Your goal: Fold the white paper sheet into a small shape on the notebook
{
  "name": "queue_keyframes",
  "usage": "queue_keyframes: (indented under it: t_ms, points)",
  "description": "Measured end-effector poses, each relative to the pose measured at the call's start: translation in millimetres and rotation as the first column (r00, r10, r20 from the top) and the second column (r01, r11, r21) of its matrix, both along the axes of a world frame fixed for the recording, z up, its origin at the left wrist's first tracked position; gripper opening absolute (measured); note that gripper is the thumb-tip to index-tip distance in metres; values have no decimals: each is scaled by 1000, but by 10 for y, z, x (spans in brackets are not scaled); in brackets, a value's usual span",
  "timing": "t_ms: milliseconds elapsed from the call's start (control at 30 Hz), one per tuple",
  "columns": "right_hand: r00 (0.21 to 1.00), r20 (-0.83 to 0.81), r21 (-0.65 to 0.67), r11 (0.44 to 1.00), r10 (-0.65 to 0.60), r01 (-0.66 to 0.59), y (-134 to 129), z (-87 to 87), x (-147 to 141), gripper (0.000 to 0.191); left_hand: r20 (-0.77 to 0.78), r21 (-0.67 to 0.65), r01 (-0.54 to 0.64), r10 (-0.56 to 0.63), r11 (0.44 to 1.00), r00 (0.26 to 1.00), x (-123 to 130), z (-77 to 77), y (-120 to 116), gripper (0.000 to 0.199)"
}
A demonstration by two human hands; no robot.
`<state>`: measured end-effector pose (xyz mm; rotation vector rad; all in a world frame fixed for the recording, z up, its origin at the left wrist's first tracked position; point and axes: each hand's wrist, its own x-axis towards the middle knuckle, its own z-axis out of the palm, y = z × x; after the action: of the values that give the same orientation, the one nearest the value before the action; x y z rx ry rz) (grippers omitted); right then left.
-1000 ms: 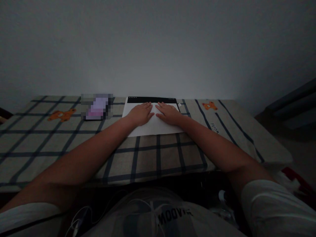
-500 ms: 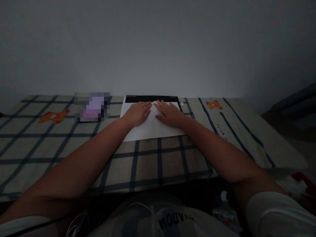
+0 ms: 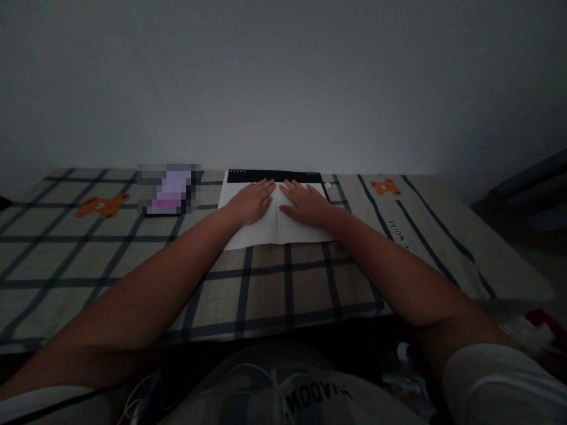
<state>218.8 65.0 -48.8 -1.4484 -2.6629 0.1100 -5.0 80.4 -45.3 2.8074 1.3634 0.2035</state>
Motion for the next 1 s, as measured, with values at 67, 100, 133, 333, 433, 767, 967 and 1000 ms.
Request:
queue_keyframes:
  t_ms: [67, 100, 133, 333, 433, 767, 967, 1000]
  points:
    - [1000, 4, -3, 1000, -9, 9, -11, -1, -19, 76, -3, -2, -8, 8, 1000, 1000, 10, 4, -5, 61]
    - [1000, 5, -8, 1000, -15, 15, -17, -2, -28, 76, -5, -8, -15, 15, 1000, 1000, 16, 8, -9, 61]
    - [1000, 5, -14, 1000, -20, 20, -21, -4, -37, 76, -5, -15, -20, 20, 1000, 1000, 22, 13, -14, 61]
    - [999, -8, -21, 999, -39, 39, -30, -16, -71, 76, 19, -19, -31, 32, 999, 999, 57, 28, -39, 60]
    - [999, 0, -31, 999, -40, 40, -41, 3, -79, 76, 8, -5, -40, 40, 999, 999, 62, 44, -42, 60]
    - [996, -80, -3, 999, 36, -36, -48, 130, 82, 68, -49, 50, 90, -88, 995, 995, -66, 147, -80, 59]
    - [995, -104, 45, 999, -5, 10, 31, 125, 101, 56, -124, 56, 44, -37, 997, 992, 33, 188, -198, 57]
    - [994, -108, 49, 999, 0, 6, 38, 126, 98, 54, -132, 56, 28, -21, 998, 991, 47, 199, -222, 57]
